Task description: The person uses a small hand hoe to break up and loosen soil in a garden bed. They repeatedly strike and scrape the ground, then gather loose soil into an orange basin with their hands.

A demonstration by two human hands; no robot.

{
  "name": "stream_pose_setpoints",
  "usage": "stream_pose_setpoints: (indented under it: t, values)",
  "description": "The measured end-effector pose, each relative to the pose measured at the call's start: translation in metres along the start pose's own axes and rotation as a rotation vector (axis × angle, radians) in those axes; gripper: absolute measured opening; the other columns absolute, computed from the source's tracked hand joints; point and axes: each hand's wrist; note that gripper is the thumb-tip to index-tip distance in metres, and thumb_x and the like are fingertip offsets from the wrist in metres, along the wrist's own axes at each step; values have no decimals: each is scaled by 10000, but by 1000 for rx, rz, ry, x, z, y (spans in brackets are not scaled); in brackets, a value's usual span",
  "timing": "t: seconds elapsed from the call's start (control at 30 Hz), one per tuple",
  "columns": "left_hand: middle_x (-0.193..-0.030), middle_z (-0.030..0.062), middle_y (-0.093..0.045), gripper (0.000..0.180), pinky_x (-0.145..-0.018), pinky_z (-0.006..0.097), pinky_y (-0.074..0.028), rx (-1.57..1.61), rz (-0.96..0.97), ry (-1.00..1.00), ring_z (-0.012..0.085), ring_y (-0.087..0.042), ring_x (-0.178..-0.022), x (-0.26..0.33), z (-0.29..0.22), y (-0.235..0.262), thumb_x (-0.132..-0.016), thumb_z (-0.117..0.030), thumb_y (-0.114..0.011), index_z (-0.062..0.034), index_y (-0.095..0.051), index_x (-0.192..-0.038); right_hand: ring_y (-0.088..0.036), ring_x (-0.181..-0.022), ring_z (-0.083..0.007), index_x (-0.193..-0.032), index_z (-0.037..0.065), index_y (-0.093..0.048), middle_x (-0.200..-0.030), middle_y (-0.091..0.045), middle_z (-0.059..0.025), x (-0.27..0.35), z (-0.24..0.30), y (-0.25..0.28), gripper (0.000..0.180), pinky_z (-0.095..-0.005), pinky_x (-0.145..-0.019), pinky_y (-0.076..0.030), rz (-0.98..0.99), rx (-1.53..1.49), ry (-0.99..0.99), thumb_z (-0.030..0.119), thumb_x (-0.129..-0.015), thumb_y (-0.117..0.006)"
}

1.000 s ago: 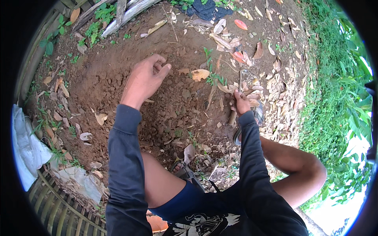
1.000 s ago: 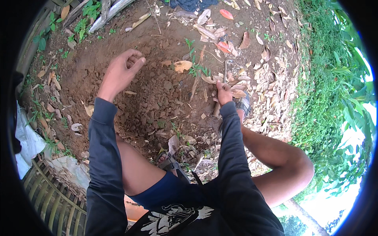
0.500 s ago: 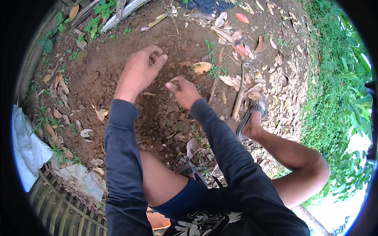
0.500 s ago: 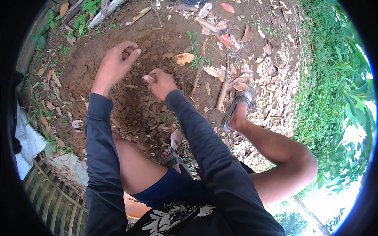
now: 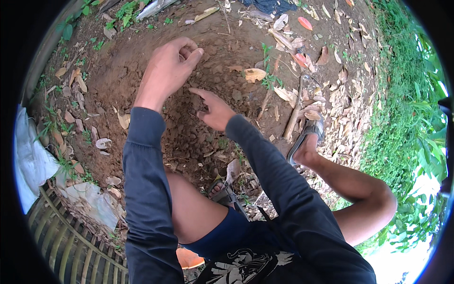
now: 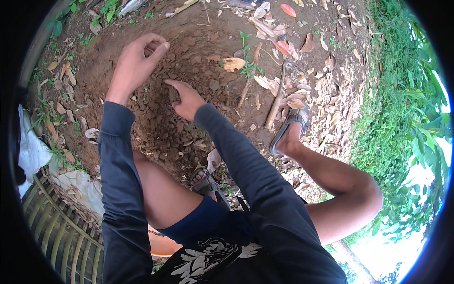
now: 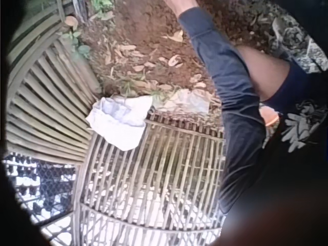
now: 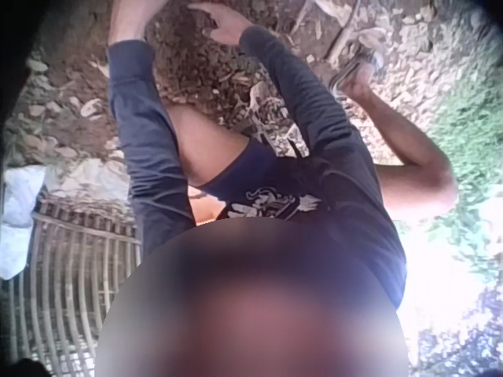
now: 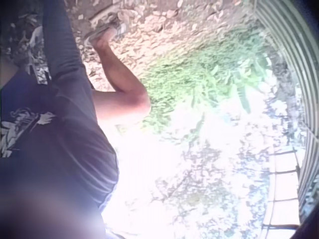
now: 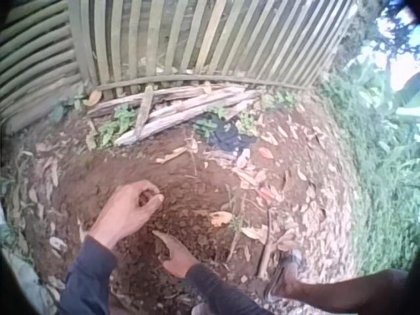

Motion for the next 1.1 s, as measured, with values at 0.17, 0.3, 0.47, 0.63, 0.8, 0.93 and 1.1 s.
stream_pose_setpoints:
  t: [0.17, 0.3, 0.47, 0.63, 0.8, 0.93, 1.1]
  values:
    - [-917, 111, -726, 328, -778, 381, -555, -24, 40, 19, 215, -675, -812, -1, 5, 3, -976, -341, -698, -45, -729, -1114, -629, -1188, -318, -1490, 172, -513, -1458, -515, -169, 97, -55, 20, 617, -397, -893, -589, -342, 157, -281, 242, -937, -778]
    - [-962, 133, -725, 320, -804, 404, -562, -80, 128, 27, 244, -689, -861, 3, 3, -31, -962, -342, -716, -57, -704, -1104, -557, -1271, -345, -1374, 58, -544, -1331, -572, -260, 165, -118, 63, 579, -461, -1132, -446, -915, 637, -563, 331, -925, -787]
    - [-1423, 188, -505, 589, -1131, 482, -436, -445, 697, -487, 348, -506, -1318, 98, -6, -164, -895, -272, -757, 1, -558, -1378, -519, -1283, -438, -1374, -38, -493, -1310, -572, -293, 163, -198, 120, 766, -489, -1151, -404, -844, 679, -725, 475, -889, -790]
    - [-1725, 103, -201, 1053, -1314, 530, -167, -833, 910, -1011, 329, -196, -1589, 145, 50, -214, -813, -533, -821, -272, -255, -1661, -503, -1294, -466, -1378, 33, -457, -1313, -537, -316, 163, -216, 129, 813, -494, -1131, -407, -987, 454, -789, 420, -799, -877]
    - [-1708, 56, -263, 987, -1308, 555, -159, -674, 936, -941, 312, -197, -1591, 124, 61, -226, -769, -578, -830, -314, -377, -1606, -572, -1187, -462, -1418, 98, -402, -1235, -575, -296, 184, -212, 119, 808, -472, -1058, -462, -943, 203, -685, 215, -781, -884]
    - [-1548, 25, -484, 545, -1244, 571, -269, -733, 903, -985, 336, -353, -1509, 121, 72, -216, -874, -308, -787, -229, -582, -1373, -645, -1054, -470, -1408, 18, -375, -1140, -649, -246, 191, -230, 124, 809, -477, -984, -496, -890, 40, -713, 138, -769, -858]
    - [-1466, 75, -545, 492, -1181, 611, -332, -702, 827, -965, 337, -410, -1462, 105, 88, -171, -828, -157, -779, -190, -615, -1291, -670, -1037, -442, -1348, 8, -517, -1134, -688, -291, 183, -237, 122, 592, -454, -963, -516, -956, 403, -749, 221, -843, -741]
Point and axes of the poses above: each hand's wrist, its own x-axis away from the middle knuckle, its own y-axis out of the back of the hand, z = x × y
